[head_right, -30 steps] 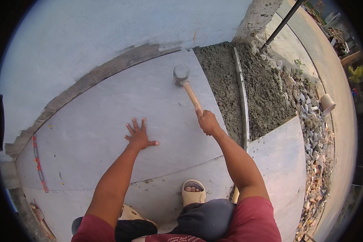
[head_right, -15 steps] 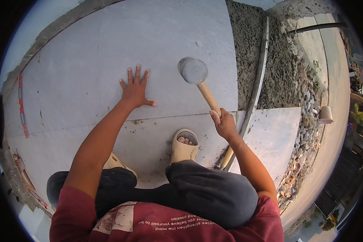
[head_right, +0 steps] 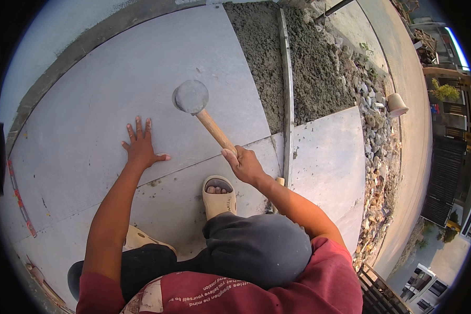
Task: The person kneels on the floor and installs large white tiles onto a prepared cement bed. They use a rubber mallet to tap the tiles into place and a trowel to spread and level the cement between tiles.
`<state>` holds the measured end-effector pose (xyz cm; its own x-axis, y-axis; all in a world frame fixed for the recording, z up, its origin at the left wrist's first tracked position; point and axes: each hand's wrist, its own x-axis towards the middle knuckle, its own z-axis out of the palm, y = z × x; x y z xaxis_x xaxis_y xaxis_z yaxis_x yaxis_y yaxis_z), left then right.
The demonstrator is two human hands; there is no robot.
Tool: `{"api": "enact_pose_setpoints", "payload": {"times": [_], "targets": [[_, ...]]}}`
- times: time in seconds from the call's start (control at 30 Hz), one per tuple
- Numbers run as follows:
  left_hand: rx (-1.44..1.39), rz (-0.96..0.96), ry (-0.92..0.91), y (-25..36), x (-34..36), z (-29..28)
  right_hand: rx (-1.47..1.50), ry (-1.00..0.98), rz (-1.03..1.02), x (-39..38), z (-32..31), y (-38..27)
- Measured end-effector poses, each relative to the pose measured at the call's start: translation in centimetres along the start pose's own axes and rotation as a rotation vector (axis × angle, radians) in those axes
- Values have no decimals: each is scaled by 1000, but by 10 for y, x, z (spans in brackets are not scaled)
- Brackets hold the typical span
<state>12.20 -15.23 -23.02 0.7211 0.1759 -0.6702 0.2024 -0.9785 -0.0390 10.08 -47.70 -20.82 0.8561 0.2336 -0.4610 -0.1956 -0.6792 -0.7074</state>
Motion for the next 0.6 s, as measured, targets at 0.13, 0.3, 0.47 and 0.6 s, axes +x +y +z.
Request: {"api": "enact_pose_setpoints", "payload": {"times": [0.13,0.3,0.47,0.6], "targets": [[1,-35,29,-10,-5,-5,411,85,-193,15,-19,-88],[-24,-7,48,-9,2,6,450,246,-440,33,2,-45],[-105,-44,17,-34,-5,6,75,-58,-85,97,-10,-77],[-254,-174,187,-67,-6,36,416,6,-350,85,-36,-212]]}}
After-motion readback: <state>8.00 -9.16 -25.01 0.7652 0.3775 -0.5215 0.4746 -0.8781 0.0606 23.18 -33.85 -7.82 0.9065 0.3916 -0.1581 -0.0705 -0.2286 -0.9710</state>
